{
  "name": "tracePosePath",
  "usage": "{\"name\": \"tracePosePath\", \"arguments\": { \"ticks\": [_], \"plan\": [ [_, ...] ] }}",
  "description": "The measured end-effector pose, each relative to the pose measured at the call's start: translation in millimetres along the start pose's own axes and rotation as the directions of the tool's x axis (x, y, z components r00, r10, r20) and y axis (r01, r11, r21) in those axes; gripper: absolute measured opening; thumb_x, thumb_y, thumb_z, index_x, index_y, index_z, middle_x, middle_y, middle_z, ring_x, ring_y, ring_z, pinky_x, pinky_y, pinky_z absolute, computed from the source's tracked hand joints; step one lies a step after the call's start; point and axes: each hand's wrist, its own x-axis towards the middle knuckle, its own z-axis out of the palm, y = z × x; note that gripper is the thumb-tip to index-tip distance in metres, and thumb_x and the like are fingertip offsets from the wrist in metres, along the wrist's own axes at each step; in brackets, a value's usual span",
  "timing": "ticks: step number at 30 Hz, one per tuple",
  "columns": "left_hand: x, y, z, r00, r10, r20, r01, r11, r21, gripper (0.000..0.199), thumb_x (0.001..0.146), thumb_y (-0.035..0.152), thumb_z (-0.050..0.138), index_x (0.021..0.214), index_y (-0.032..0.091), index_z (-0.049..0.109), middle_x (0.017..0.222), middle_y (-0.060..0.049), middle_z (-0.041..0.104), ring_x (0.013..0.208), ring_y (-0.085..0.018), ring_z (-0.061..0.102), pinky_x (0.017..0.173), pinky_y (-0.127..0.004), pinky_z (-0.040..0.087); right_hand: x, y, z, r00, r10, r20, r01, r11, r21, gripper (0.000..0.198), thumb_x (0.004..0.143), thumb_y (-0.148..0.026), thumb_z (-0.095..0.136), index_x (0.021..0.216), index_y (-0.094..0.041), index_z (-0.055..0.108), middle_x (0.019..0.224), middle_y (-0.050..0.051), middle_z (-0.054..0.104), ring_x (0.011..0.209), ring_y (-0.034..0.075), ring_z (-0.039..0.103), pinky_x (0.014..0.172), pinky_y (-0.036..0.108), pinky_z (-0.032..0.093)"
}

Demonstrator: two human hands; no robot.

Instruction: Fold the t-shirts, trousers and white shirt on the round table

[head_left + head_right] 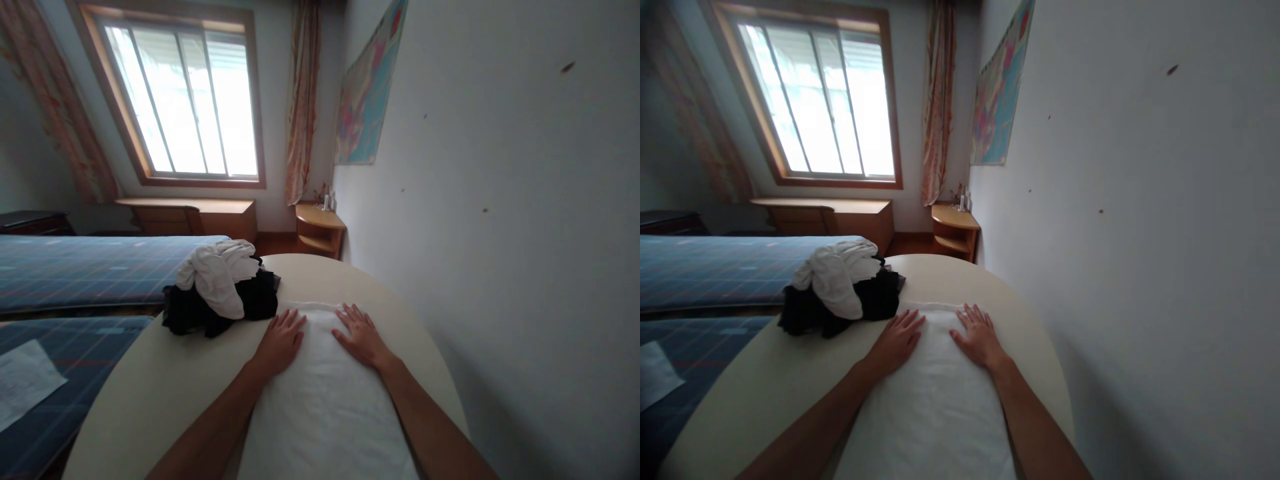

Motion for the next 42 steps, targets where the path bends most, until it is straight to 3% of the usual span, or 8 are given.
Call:
{"name": "tracePosePath", "arguments": {
  "ticks": [5,8,10,15,20,26,33,42],
  "plan": [
    [-5,-3,3,0.999,-0.007,0.036,0.008,0.999,-0.037,0.048,0.097,0.033,0.046,0.144,0.023,0.049,0.155,-0.013,0.038,0.145,-0.033,0.031,0.116,-0.053,0.027,-5,-6,-1,0.987,-0.146,-0.066,0.144,0.989,-0.03,0.058,0.096,-0.053,0.041,0.147,-0.024,0.046,0.16,0.008,0.029,0.15,0.027,0.016,0.12,0.052,0.004],
    [-2,-3,2,1.0,-0.012,0.019,0.013,0.999,-0.033,0.048,0.096,0.035,0.049,0.143,0.022,0.05,0.155,-0.014,0.039,0.145,-0.034,0.031,0.115,-0.054,0.029,-11,-13,-1,0.954,-0.301,0.014,0.3,0.953,0.029,0.058,0.095,-0.058,0.043,0.147,-0.03,0.045,0.16,0.006,0.03,0.149,0.028,0.019,0.12,0.051,0.008],
    [-2,0,-1,1.0,0.001,-0.017,-0.002,1.0,-0.026,0.045,0.096,0.033,0.05,0.14,0.022,0.053,0.154,-0.013,0.041,0.145,-0.033,0.032,0.116,-0.054,0.028,-13,-16,-1,0.944,-0.326,0.062,0.322,0.945,0.058,0.062,0.094,-0.061,0.044,0.148,-0.033,0.042,0.16,0.005,0.029,0.149,0.029,0.02,0.12,0.052,0.01],
    [-11,22,-4,0.987,0.163,-0.007,-0.162,0.982,-0.1,0.051,0.094,0.038,0.054,0.144,0.03,0.047,0.157,-0.007,0.036,0.147,-0.029,0.028,0.118,-0.049,0.027,-12,-15,0,0.961,-0.275,0.029,0.273,0.96,0.07,0.059,0.095,-0.057,0.044,0.148,-0.03,0.044,0.16,0.005,0.031,0.149,0.028,0.022,0.121,0.051,0.012],
    [-28,33,-3,0.982,0.153,0.107,-0.14,0.983,-0.122,0.056,0.096,0.043,0.05,0.15,0.031,0.039,0.16,-0.008,0.029,0.148,-0.031,0.024,0.118,-0.052,0.025,-14,-13,4,0.965,-0.252,-0.074,0.258,0.962,0.085,0.051,0.096,-0.044,0.047,0.143,-0.025,0.051,0.154,0.007,0.041,0.145,0.024,0.032,0.12,0.046,0.021],
    [-43,26,-5,0.968,0.224,0.111,-0.205,0.966,-0.156,0.062,0.094,0.041,0.052,0.152,0.034,0.033,0.162,-0.006,0.025,0.149,-0.03,0.02,0.119,-0.053,0.022,-20,-13,5,0.962,-0.248,-0.115,0.256,0.964,0.065,0.05,0.094,-0.041,0.05,0.142,-0.025,0.053,0.151,0.008,0.045,0.143,0.024,0.036,0.12,0.044,0.024],
    [-43,25,-9,0.975,0.186,0.125,-0.165,0.973,-0.161,0.056,0.097,0.042,0.048,0.151,0.034,0.037,0.161,-0.004,0.028,0.149,-0.028,0.022,0.12,-0.051,0.022,-24,-12,3,0.988,-0.144,-0.05,0.146,0.989,0.038,0.061,0.094,-0.052,0.047,0.148,-0.026,0.044,0.157,0.007,0.036,0.148,0.026,0.025,0.12,0.048,0.017],
    [-39,8,-6,0.99,-0.066,0.128,0.072,0.996,-0.048,0.057,0.098,0.048,0.042,0.15,0.024,0.039,0.16,-0.008,0.03,0.148,-0.031,0.024,0.118,-0.054,0.022,-25,-18,-4,0.996,-0.086,-0.001,0.086,0.996,-0.019,0.065,0.094,-0.054,0.046,0.15,-0.023,0.04,0.159,0.009,0.032,0.149,0.029,0.021,0.12,0.052,0.01]
  ]
}}
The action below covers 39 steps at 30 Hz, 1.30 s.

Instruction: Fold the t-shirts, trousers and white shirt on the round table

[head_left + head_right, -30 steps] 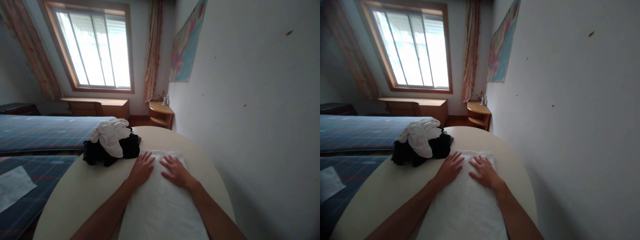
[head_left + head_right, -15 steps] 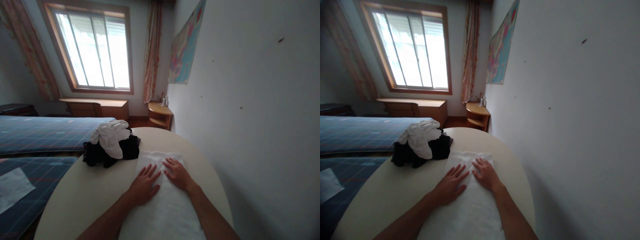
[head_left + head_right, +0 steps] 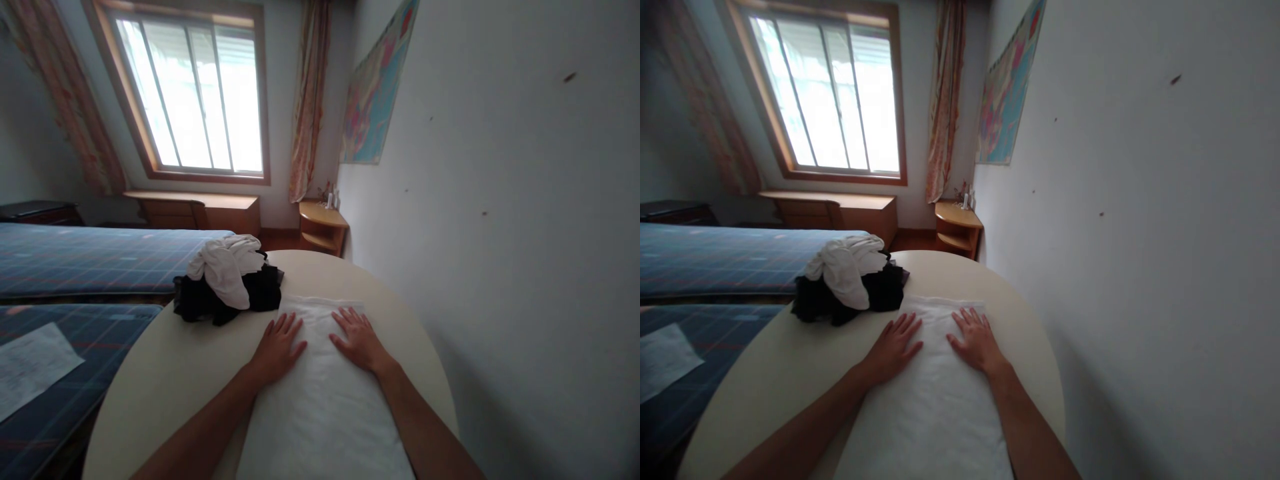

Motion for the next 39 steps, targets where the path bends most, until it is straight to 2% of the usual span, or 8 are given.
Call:
{"name": "tracePosePath", "arguments": {
  "ticks": [6,10,14,18,23,29,34,39],
  "plan": [
    [9,-13,0,0.99,0.033,-0.135,-0.042,0.997,-0.065,0.042,0.098,0.021,0.039,0.135,0.021,0.058,0.147,-0.008,0.051,0.138,-0.025,0.044,0.116,-0.045,0.031,-34,-59,-3,0.961,-0.277,0.01,0.276,0.959,0.065,0.06,0.094,-0.059,0.044,0.145,-0.026,0.048,0.156,0.009,0.038,0.147,0.03,0.025,0.12,0.054,0.009],
    [13,-20,0,0.977,0.049,-0.208,-0.073,0.991,-0.108,0.04,0.096,0.016,0.039,0.128,0.019,0.063,0.14,-0.009,0.058,0.13,-0.023,0.051,0.114,-0.043,0.035,-76,-96,-3,0.82,-0.548,0.167,0.499,0.826,0.263,0.073,0.09,-0.069,0.046,0.152,-0.033,0.035,0.16,0.007,0.029,0.148,0.031,0.021,0.12,0.056,0.008],
    [12,-21,1,0.973,0.06,-0.222,-0.085,0.991,-0.104,0.039,0.097,0.018,0.041,0.129,0.021,0.062,0.141,-0.009,0.057,0.131,-0.024,0.05,0.114,-0.044,0.035,-99,-98,3,0.758,-0.621,0.199,0.553,0.774,0.309,0.074,0.091,-0.066,0.048,0.155,-0.034,0.027,0.163,0.007,0.021,0.15,0.033,0.014,0.12,0.059,0.005],
    [10,-20,3,0.982,0.043,-0.183,-0.058,0.995,-0.08,0.041,0.098,0.021,0.04,0.134,0.021,0.058,0.147,-0.008,0.051,0.136,-0.025,0.044,0.116,-0.047,0.031,-102,-90,19,0.64,-0.754,0.147,0.701,0.652,0.288,0.049,0.102,-0.042,0.041,0.151,-0.042,0.032,0.16,0.0,0.029,0.149,0.025,0.019,0.122,0.052,0.01],
    [10,-21,6,0.996,-0.006,-0.089,0.005,1.0,-0.017,0.046,0.099,0.028,0.038,0.144,0.023,0.048,0.157,-0.007,0.036,0.147,-0.028,0.028,0.118,-0.053,0.024,-98,-83,8,0.598,-0.788,0.147,0.722,0.609,0.328,0.048,0.101,-0.037,0.045,0.148,-0.04,0.038,0.157,-0.001,0.037,0.147,0.021,0.027,0.122,0.045,0.015],
    [9,-16,4,0.998,-0.051,-0.034,0.054,0.995,0.088,0.05,0.1,0.033,0.037,0.149,0.024,0.041,0.161,-0.007,0.028,0.149,-0.029,0.021,0.119,-0.052,0.023,-103,-65,-21,0.705,-0.682,0.194,0.59,0.717,0.372,0.065,0.09,-0.047,0.058,0.15,-0.03,0.038,0.158,0.008,0.035,0.146,0.03,0.028,0.12,0.05,0.017],
    [8,-8,-2,0.995,-0.04,-0.087,0.05,0.991,0.121,0.048,0.097,0.031,0.042,0.144,0.02,0.048,0.157,-0.011,0.037,0.146,-0.03,0.029,0.118,-0.053,0.024,-99,-61,-16,0.715,-0.683,0.147,0.606,0.711,0.357,0.055,0.086,-0.049,0.061,0.136,-0.027,0.055,0.143,0.007,0.055,0.135,0.027,0.046,0.115,0.045,0.03],
    [6,-3,-5,0.986,0.087,-0.141,-0.074,0.992,0.099,0.046,0.096,0.028,0.044,0.141,0.021,0.051,0.154,-0.01,0.042,0.145,-0.027,0.033,0.12,-0.049,0.022,-47,-31,-8,0.893,-0.446,-0.057,0.449,0.878,0.168,0.032,0.097,-0.039,0.049,0.12,-0.025,0.066,0.128,0.009,0.065,0.118,0.022,0.058,0.107,0.041,0.04]
  ]
}}
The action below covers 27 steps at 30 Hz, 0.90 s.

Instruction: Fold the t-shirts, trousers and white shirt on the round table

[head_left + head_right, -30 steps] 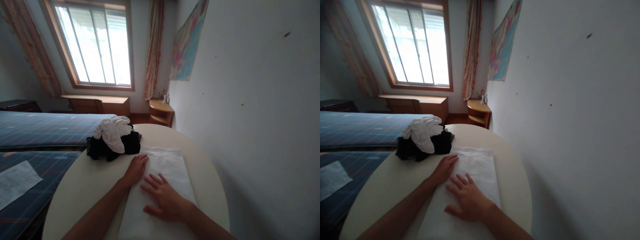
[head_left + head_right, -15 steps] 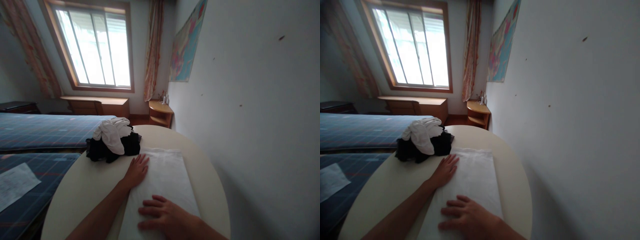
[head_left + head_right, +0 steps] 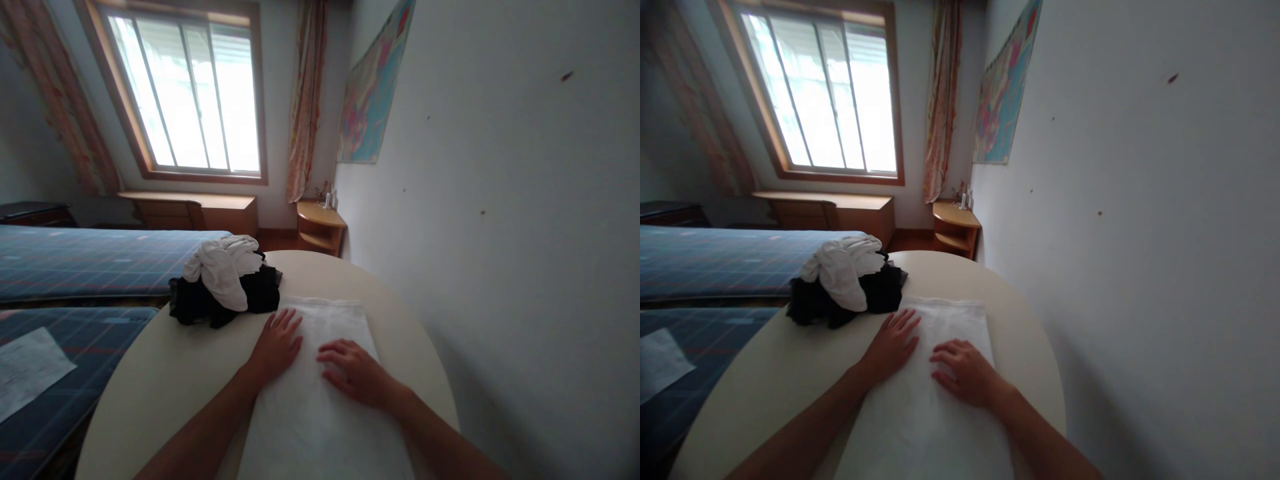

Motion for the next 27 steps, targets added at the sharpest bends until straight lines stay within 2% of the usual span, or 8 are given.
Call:
{"name": "tracePosePath", "arguments": {
  "ticks": [3,6,9,13,15,18,22,27],
  "plan": [
    [-1,-1,0,0.996,-0.015,0.093,0.019,0.999,-0.042,0.05,0.098,0.039,0.043,0.147,0.026,0.044,0.158,-0.008,0.034,0.147,-0.029,0.028,0.118,-0.053,0.024,21,41,-3,0.986,0.162,-0.025,-0.164,0.979,-0.123,0.049,0.099,-0.044,0.043,0.142,-0.023,0.051,0.151,0.011,0.045,0.141,0.026,0.038,0.117,0.046,0.026],
    [-1,-2,0,0.986,-0.049,0.162,0.056,0.997,-0.044,0.054,0.099,0.044,0.041,0.15,0.028,0.038,0.161,-0.007,0.027,0.149,-0.03,0.021,0.118,-0.054,0.021,33,69,-3,0.937,0.344,0.059,-0.33,0.929,-0.168,0.064,0.099,-0.056,0.035,0.152,-0.021,0.036,0.161,0.01,0.028,0.149,0.027,0.019,0.12,0.049,0.015],
    [0,-2,0,0.979,-0.083,0.188,0.089,0.996,-0.023,0.057,0.099,0.047,0.04,0.152,0.027,0.035,0.162,-0.008,0.023,0.15,-0.03,0.017,0.119,-0.053,0.019,36,82,-1,0.906,0.409,0.103,-0.391,0.906,-0.159,0.065,0.099,-0.059,0.029,0.153,-0.023,0.033,0.162,0.006,0.023,0.15,0.024,0.016,0.121,0.046,0.011],
    [8,0,0,0.977,-0.119,0.18,0.118,0.993,0.015,0.059,0.099,0.05,0.039,0.151,0.023,0.037,0.161,-0.012,0.026,0.149,-0.03,0.022,0.118,-0.049,0.022,38,92,1,0.853,0.521,0.038,-0.504,0.841,-0.196,0.064,0.1,-0.055,0.026,0.155,-0.021,0.029,0.163,0.004,0.019,0.151,0.024,0.013,0.121,0.047,0.008],
    [17,-2,-2,0.98,-0.129,0.149,0.125,0.991,0.04,0.059,0.098,0.048,0.041,0.149,0.018,0.04,0.159,-0.014,0.032,0.146,-0.029,0.029,0.118,-0.045,0.025,40,99,-1,0.827,0.562,-0.001,-0.548,0.806,-0.222,0.063,0.101,-0.052,0.026,0.155,-0.019,0.029,0.163,0.006,0.022,0.15,0.024,0.017,0.121,0.046,0.01],
    [38,-11,-6,0.982,-0.137,0.129,0.129,0.989,0.069,0.059,0.096,0.044,0.044,0.148,0.014,0.041,0.156,-0.016,0.037,0.142,-0.031,0.033,0.115,-0.044,0.03,47,112,-9,0.819,0.573,-0.03,-0.563,0.791,-0.24,0.055,0.102,-0.041,0.03,0.15,-0.017,0.04,0.156,0.01,0.038,0.143,0.022,0.033,0.118,0.037,0.019],
    [75,-31,-12,0.96,-0.164,0.226,0.146,0.985,0.092,0.06,0.093,0.04,0.049,0.146,0.013,0.041,0.149,-0.018,0.045,0.137,-0.035,0.039,0.107,-0.048,0.038,61,130,-23,0.797,0.604,-0.01,-0.589,0.773,-0.237,0.045,0.095,-0.035,0.049,0.135,-0.016,0.058,0.14,0.014,0.056,0.128,0.025,0.05,0.109,0.033,0.034],
    [113,-56,-16,0.918,-0.139,0.371,0.126,0.99,0.058,0.05,0.081,0.043,0.067,0.123,0.016,0.063,0.124,-0.016,0.065,0.117,-0.032,0.059,0.095,-0.039,0.047,77,146,-34,0.746,0.664,0.045,-0.644,0.737,-0.207,0.041,0.083,-0.037,0.067,0.117,-0.015,0.069,0.123,0.014,0.066,0.114,0.026,0.06,0.096,0.03,0.043]
  ]
}}
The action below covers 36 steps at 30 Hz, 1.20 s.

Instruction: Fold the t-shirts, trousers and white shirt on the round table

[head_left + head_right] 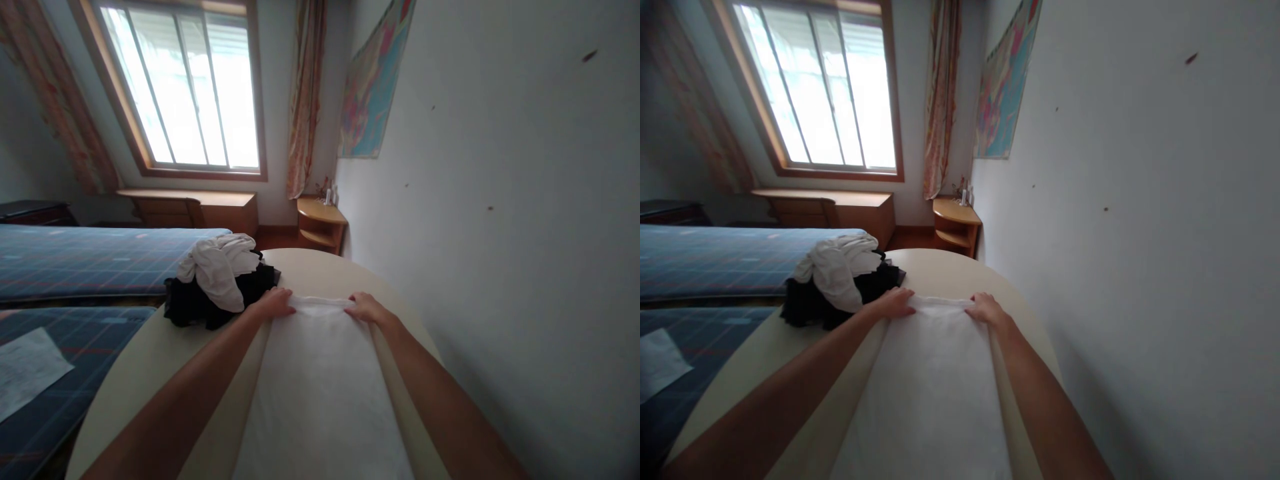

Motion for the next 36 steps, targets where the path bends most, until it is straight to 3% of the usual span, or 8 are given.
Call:
{"name": "tracePosePath", "arguments": {
  "ticks": [4,8,12,16,19,28,36],
  "plan": [
    [15,-3,-8,0.997,0.009,0.083,-0.005,0.999,-0.05,0.037,0.073,0.04,0.075,0.102,0.018,0.071,0.102,-0.009,0.073,0.096,-0.024,0.068,0.079,-0.027,0.051,4,0,-6,0.998,0.027,0.055,-0.029,0.999,0.045,0.037,0.077,-0.035,0.071,0.107,-0.013,0.072,0.109,0.013,0.072,0.1,0.025,0.066,0.081,0.027,0.047],
    [16,0,-12,0.998,0.025,0.065,-0.02,0.996,-0.083,0.031,0.07,0.031,0.077,0.098,0.02,0.072,0.096,-0.005,0.075,0.09,-0.021,0.069,0.073,-0.023,0.049,2,1,-10,0.998,0.006,0.056,-0.012,0.996,0.094,0.034,0.074,-0.024,0.071,0.107,-0.016,0.071,0.103,0.008,0.073,0.092,0.02,0.067,0.073,0.024,0.047],
    [11,2,-21,0.999,-0.001,-0.053,-0.004,0.996,-0.093,0.031,0.072,0.031,0.075,0.102,0.023,0.071,0.102,-0.006,0.074,0.096,-0.024,0.068,0.076,-0.025,0.048,1,0,-21,0.999,-0.042,0.006,0.041,0.991,0.125,0.028,0.076,-0.017,0.066,0.103,-0.016,0.073,0.103,0.006,0.074,0.094,0.019,0.067,0.078,0.024,0.047],
    [8,4,-40,0.971,-0.046,-0.235,0.022,0.994,-0.105,0.027,0.085,0.031,0.063,0.11,0.025,0.067,0.111,-0.006,0.071,0.103,-0.024,0.065,0.082,-0.028,0.047,1,-5,-42,0.985,-0.063,-0.159,0.085,0.987,0.138,0.031,0.088,-0.019,0.056,0.116,-0.015,0.068,0.122,0.011,0.068,0.114,0.022,0.061,0.093,0.027,0.044],
    [1,7,-55,0.951,-0.035,-0.309,0.0,0.994,-0.112,0.023,0.086,0.031,0.062,0.108,0.024,0.067,0.109,-0.006,0.071,0.102,-0.024,0.065,0.082,-0.029,0.047,-7,-9,-59,0.968,-0.081,-0.238,0.12,0.981,0.152,0.03,0.091,-0.022,0.054,0.117,-0.016,0.067,0.122,0.011,0.068,0.113,0.022,0.062,0.094,0.027,0.043],
    [-63,11,-82,0.923,0.079,-0.376,-0.137,0.982,-0.13,0.022,0.084,0.035,0.064,0.101,0.022,0.068,0.094,-0.005,0.072,0.087,-0.024,0.065,0.076,-0.031,0.046,-83,-21,-94,0.915,-0.257,-0.31,0.327,0.924,0.197,0.019,0.086,-0.024,0.058,0.102,-0.019,0.069,0.103,0.006,0.074,0.094,0.02,0.067,0.083,0.028,0.047],
    [-137,19,-68,0.906,0.24,-0.35,-0.31,0.937,-0.162,0.013,0.081,0.025,0.064,0.094,0.023,0.067,0.09,-0.001,0.07,0.083,-0.018,0.063,0.072,-0.026,0.043,-165,-31,-86,0.881,-0.397,-0.257,0.444,0.882,0.158,0.022,0.082,-0.021,0.057,0.101,-0.022,0.068,0.099,0.005,0.073,0.089,0.021,0.065,0.083,0.03,0.047]
  ]
}}
